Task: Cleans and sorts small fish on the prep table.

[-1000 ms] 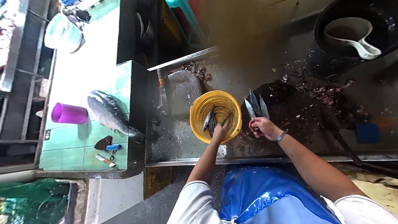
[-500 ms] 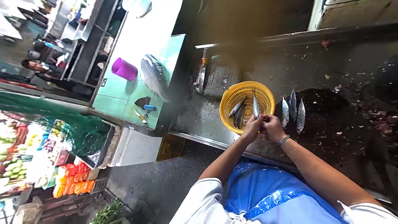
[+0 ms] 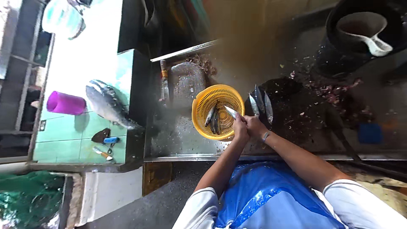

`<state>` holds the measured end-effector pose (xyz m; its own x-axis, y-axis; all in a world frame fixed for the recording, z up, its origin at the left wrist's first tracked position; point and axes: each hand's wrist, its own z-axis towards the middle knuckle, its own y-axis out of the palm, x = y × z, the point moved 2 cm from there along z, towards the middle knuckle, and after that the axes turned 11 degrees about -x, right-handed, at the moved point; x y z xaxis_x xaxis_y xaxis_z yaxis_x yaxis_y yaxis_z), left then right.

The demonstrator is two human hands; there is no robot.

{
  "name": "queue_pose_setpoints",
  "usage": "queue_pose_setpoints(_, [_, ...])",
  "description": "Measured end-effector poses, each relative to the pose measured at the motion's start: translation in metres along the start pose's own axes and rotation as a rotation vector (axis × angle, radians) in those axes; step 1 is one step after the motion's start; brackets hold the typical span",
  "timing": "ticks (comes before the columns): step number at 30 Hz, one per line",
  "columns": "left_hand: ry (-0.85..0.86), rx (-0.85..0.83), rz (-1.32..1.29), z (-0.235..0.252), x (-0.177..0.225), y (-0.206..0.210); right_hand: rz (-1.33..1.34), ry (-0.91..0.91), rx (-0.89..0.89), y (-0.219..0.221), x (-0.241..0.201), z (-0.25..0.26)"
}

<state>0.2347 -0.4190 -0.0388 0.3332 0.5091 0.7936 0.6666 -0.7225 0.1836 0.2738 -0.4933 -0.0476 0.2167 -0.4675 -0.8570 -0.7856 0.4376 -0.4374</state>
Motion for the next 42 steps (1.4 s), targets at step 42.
queue_pose_setpoints(42, [0.188,-0.456,0.143,0.016,0.027,-0.029,0.687,0.122,0.033,-0.003,0.001,0.026])
